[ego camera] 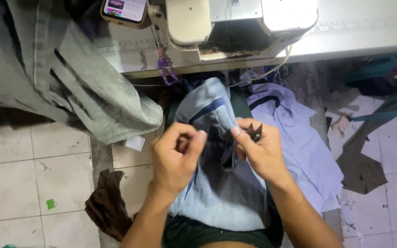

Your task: Inspecting and preparing denim fabric for sewing at a workstation

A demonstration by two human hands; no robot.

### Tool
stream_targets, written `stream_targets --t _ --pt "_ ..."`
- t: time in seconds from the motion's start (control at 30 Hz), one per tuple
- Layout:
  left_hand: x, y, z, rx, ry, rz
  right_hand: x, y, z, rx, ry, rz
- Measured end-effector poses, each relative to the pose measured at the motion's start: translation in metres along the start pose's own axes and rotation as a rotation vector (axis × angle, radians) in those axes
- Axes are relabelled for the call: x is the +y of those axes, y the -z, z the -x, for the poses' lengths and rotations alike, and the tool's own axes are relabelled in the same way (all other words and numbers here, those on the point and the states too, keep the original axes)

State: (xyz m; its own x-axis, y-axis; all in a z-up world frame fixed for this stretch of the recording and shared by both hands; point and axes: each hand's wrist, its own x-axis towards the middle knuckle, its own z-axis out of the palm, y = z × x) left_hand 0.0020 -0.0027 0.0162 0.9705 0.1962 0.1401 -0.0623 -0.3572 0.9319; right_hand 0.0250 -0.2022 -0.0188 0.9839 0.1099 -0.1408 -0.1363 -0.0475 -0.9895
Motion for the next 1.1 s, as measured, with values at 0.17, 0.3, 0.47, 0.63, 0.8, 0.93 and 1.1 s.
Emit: stream_targets --t 0.17,0.3,0.47,0.63,0.8,0.93,1.1 --pt "0.0 -0.013 -0.009 -0.21 0.084 0.213 0.008 -0.011 0.009 -0.095 0.137 0.077" --pt "-0.004 -0.01 -0.014 -0.332 0.064 0.225 0.023 -0.008 0.013 -0.078 0.131 -0.033" --pt "0.005 -0.003 -0.014 -0.352 0.183 0.28 -0.003 -0.007 0.014 -0.134 0.199 0.061" --pt "-0.019 -0.009 -0.007 -0.431 0.249 0.367 -0.02 -0.013 0.012 -0.17 0.336 0.193" --pt "-0.026 -0.008 -0.002 -0.48 0.262 0.456 -0.02 -0.006 0.013 -0.132 0.258 -0.022" --pt "-0.004 -0.01 0.002 -0.395 0.226 0.487 -0.021 -0.003 0.013 -0.129 0.248 -0.019" --pt "0.015 -0.018 0.006 -0.292 0.113 0.386 0.002 0.001 0.018 -0.153 0.064 -0.226"
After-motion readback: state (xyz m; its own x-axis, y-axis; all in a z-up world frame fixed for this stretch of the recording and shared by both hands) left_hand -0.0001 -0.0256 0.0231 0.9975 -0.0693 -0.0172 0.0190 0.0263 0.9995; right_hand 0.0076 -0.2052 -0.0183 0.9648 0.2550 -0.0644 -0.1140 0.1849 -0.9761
